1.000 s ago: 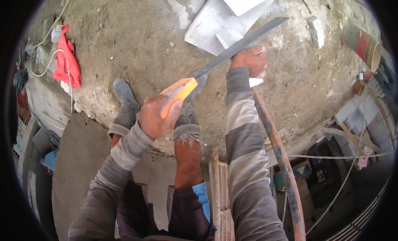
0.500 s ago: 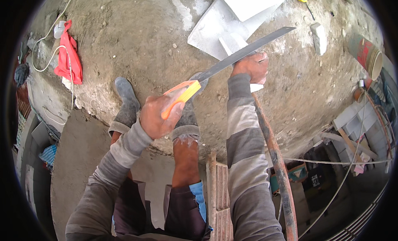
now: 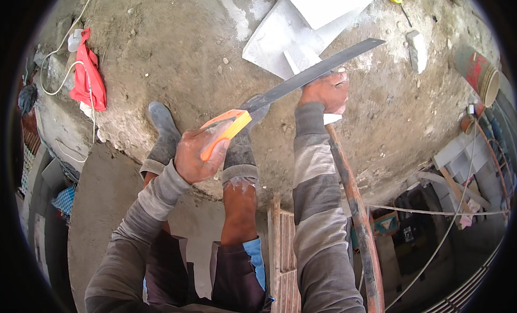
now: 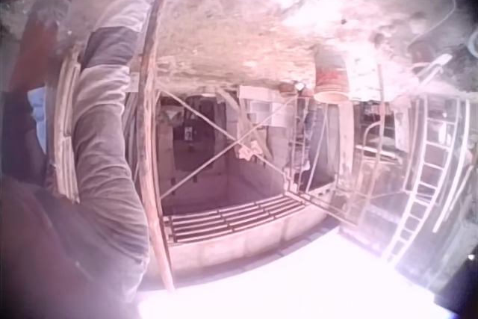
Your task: The person measures a white ceramic tile with a tape measure and then uses a hand saw to cut it into smaller pieces. The person handles the tile and saw on the ground, making several cuts to separate the material.
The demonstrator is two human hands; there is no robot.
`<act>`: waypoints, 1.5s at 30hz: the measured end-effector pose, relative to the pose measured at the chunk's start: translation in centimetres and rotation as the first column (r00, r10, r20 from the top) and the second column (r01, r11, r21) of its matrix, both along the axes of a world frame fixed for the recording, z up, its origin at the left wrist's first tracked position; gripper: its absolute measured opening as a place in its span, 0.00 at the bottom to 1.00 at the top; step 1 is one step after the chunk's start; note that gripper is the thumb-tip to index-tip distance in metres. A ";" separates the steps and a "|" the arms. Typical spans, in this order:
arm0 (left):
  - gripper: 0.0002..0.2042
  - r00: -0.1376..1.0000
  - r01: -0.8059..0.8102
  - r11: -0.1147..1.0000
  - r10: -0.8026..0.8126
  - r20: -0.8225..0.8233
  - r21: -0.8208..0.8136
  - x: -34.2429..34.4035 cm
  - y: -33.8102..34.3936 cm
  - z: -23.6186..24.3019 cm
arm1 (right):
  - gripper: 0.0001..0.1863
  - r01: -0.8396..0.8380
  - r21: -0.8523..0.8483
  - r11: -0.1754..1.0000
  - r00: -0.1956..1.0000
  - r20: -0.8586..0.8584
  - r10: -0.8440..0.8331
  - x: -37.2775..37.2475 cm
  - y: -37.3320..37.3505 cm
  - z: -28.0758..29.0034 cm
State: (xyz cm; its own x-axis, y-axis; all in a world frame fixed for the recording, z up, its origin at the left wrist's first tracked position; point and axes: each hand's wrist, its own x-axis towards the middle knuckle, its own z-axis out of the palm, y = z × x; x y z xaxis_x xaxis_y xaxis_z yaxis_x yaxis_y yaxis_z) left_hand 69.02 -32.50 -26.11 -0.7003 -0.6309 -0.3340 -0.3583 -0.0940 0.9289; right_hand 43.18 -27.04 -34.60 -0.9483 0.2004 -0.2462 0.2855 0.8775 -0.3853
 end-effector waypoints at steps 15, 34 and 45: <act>0.16 0.998 -0.024 1.000 0.024 -0.053 0.000 -1.4 0.9 0.0 | 0.21 -0.025 -0.072 0.997 0.991 -0.133 0.015 -0.1 0.5 -0.8; 0.15 0.946 0.164 0.980 -0.188 0.265 0.113 -6.5 0.2 -12.9 | 0.22 -0.069 0.252 0.965 0.972 -0.200 0.122 -0.1 1.3 -2.0; 0.16 0.948 0.135 0.991 -0.128 0.290 -0.003 -4.5 1.3 -15.6 | 0.23 -0.071 0.231 0.970 0.970 -0.211 0.121 0.0 1.4 -2.4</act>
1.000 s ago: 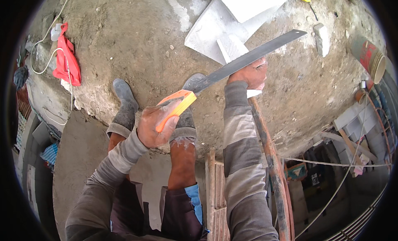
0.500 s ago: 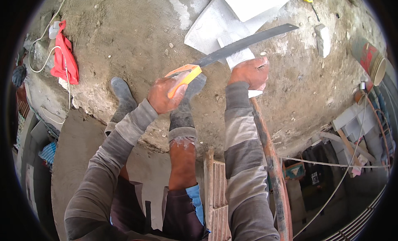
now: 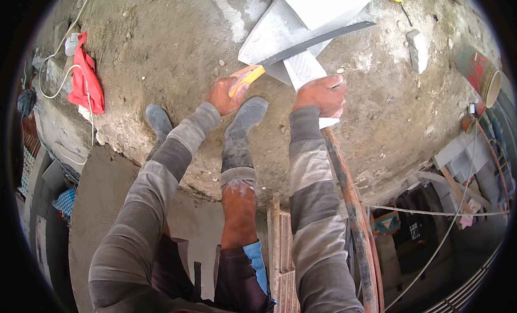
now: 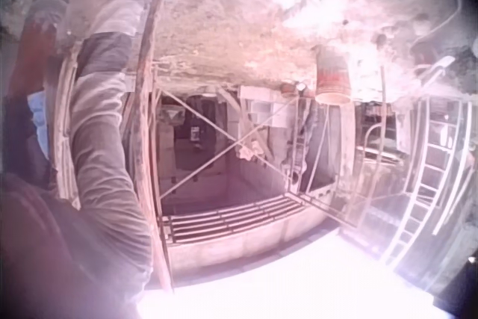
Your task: The person measures a white ceramic tile with a tape measure and then uses a hand saw to cut it into smaller pieces. The person handles the tile and saw on the ground, making several cuts to separate the material.
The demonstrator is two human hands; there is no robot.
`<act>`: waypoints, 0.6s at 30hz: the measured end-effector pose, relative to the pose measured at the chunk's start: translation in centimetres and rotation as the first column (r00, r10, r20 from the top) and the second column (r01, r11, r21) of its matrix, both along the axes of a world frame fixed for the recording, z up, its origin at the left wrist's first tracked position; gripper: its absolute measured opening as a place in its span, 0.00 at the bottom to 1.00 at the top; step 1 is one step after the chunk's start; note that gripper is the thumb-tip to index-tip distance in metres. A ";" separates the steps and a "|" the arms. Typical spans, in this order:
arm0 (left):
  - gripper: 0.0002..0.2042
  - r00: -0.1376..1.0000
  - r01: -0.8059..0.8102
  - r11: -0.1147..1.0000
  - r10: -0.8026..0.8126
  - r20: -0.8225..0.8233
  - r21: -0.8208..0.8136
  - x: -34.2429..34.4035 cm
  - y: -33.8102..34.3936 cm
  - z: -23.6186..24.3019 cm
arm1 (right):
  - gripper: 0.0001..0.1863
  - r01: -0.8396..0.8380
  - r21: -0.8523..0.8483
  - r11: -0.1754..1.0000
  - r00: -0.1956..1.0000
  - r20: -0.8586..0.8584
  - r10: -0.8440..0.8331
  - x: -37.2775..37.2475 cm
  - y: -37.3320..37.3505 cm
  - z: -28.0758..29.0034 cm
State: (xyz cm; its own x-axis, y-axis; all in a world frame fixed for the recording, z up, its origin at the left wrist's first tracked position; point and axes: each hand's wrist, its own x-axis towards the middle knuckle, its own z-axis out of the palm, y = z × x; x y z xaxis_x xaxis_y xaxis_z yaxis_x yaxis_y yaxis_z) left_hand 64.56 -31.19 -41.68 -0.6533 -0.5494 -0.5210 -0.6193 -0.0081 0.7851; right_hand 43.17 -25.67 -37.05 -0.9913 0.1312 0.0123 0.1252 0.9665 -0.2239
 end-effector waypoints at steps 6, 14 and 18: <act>0.14 0.996 -0.036 0.994 0.028 -0.080 -0.107 6.0 1.7 8.3 | 0.27 -0.014 -0.009 1.000 0.937 0.349 0.016 -0.6 -0.9 3.3; 0.16 0.941 0.005 0.995 0.030 0.336 -0.102 24.6 -3.6 29.1 | 0.57 -0.681 0.021 0.732 0.554 0.668 0.497 -2.3 5.1 8.3; 0.16 0.878 0.021 0.939 0.147 0.456 -0.342 32.1 -3.8 34.8 | 0.53 -0.403 -0.300 0.865 0.660 0.560 0.502 -2.6 7.9 12.7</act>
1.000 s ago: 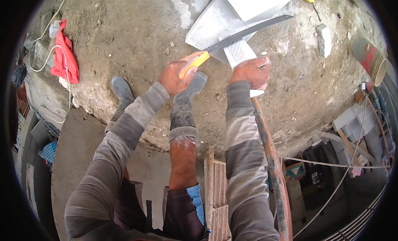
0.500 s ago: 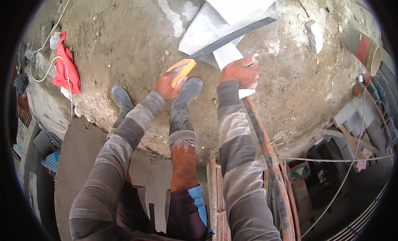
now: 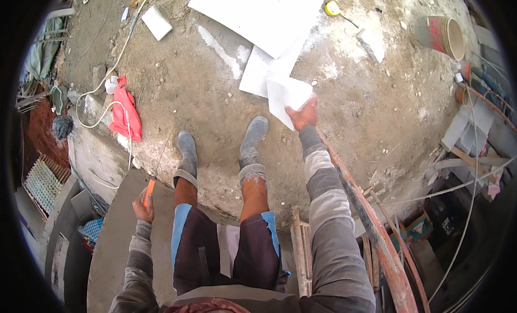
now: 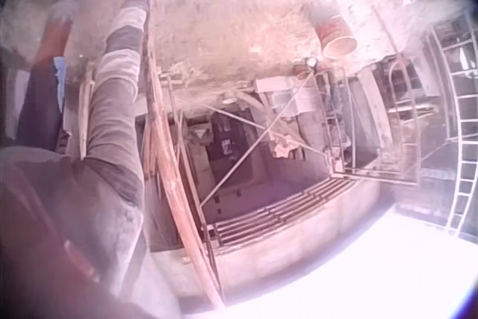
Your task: The person measures a white ceramic tile with a tape measure and then uses a hand saw to cut it into smaller pieces. The person handles the tile and saw on the ground, making several cuts to separate the material.
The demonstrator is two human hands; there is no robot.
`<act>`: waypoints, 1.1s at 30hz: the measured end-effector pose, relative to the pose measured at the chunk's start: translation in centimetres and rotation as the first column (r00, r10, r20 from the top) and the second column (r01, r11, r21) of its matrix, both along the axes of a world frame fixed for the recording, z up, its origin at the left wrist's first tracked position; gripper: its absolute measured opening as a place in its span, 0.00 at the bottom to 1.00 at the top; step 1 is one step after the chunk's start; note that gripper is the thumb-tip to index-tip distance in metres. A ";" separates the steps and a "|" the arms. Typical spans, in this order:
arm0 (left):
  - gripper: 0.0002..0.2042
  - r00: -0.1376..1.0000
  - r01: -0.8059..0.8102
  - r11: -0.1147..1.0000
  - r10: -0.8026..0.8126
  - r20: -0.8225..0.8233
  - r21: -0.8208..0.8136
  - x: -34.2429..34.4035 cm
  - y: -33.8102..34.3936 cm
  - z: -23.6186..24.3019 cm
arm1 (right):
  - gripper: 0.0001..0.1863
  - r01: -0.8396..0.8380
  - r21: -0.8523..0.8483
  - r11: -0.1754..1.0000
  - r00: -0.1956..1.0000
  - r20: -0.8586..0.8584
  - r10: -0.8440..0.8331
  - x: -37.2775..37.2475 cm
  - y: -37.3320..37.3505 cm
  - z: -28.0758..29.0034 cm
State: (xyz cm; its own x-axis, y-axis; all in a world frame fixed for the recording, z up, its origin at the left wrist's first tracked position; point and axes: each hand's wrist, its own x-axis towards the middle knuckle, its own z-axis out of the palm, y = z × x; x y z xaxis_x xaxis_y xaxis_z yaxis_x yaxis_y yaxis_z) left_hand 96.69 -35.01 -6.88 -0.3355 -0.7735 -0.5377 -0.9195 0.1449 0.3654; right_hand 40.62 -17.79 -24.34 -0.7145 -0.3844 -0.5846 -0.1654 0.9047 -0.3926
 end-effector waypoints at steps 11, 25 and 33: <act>0.17 0.896 -0.416 0.909 0.413 0.162 -0.012 14.4 -3.8 2.9 | 0.50 0.396 -0.394 0.829 0.896 0.365 -0.254 7.4 6.1 29.5; 0.15 0.926 0.060 0.996 -0.028 -0.377 0.073 2.2 -22.2 6.4 | 0.38 0.945 -0.252 -0.209 -0.163 0.191 -0.968 30.5 26.5 37.6; 0.13 0.840 0.530 0.846 -0.534 0.100 0.065 -8.7 -23.7 4.0 | 0.34 0.571 -0.212 -0.793 -0.516 0.659 -0.547 44.0 35.9 37.9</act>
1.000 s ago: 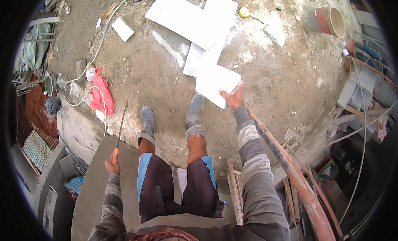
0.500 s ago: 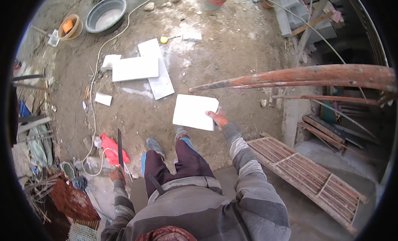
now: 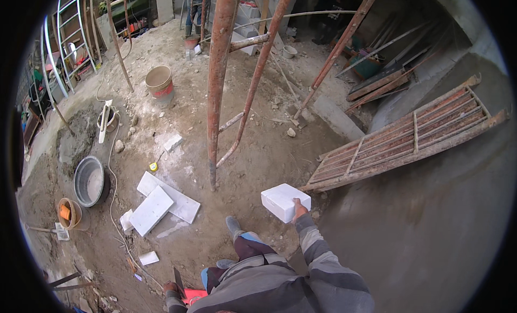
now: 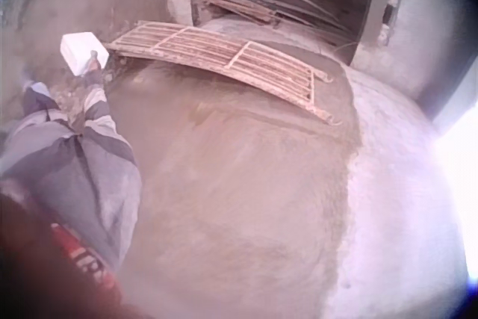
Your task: The person measures a white ceramic tile with a tape measure and then uses a hand saw to cut it into smaller pieces. The person handles the tile and saw on the ground, making several cuts to separate the material.
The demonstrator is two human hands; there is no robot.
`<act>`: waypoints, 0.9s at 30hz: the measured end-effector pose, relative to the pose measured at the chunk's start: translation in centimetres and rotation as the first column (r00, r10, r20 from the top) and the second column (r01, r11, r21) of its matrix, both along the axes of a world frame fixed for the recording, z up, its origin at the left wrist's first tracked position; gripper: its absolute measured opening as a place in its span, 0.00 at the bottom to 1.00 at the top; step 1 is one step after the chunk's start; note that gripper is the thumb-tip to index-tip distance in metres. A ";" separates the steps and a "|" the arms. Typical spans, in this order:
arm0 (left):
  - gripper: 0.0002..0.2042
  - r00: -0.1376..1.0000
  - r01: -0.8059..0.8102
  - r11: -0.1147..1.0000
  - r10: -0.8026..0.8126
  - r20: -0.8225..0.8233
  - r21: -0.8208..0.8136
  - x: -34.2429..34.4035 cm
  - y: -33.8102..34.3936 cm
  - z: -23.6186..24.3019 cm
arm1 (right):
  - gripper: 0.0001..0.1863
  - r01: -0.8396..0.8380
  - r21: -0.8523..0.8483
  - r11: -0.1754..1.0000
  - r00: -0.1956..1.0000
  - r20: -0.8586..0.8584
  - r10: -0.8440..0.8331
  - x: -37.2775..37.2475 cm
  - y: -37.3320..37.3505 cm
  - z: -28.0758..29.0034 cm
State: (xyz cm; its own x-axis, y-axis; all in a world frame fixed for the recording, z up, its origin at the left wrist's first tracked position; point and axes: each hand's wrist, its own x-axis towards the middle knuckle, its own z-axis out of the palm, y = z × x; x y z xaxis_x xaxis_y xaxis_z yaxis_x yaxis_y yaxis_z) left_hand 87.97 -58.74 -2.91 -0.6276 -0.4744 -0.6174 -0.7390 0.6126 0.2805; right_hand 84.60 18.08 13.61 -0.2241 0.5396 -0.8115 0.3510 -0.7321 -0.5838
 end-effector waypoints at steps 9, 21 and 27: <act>0.19 0.609 0.649 0.759 -0.559 0.563 0.052 -7.5 7.7 3.1 | 0.31 0.301 -0.199 0.933 0.921 -0.193 -0.338 3.3 2.2 3.9; 0.15 0.214 0.899 0.402 -0.750 0.626 0.174 -15.4 17.5 7.4 | 0.33 0.278 -0.314 0.908 0.872 -0.314 -0.375 -3.3 8.6 2.9; 0.13 0.449 0.817 0.568 -0.731 0.514 0.095 -21.3 19.6 10.1 | 0.34 0.277 -0.276 0.920 0.891 -0.286 -0.354 -9.7 10.1 6.9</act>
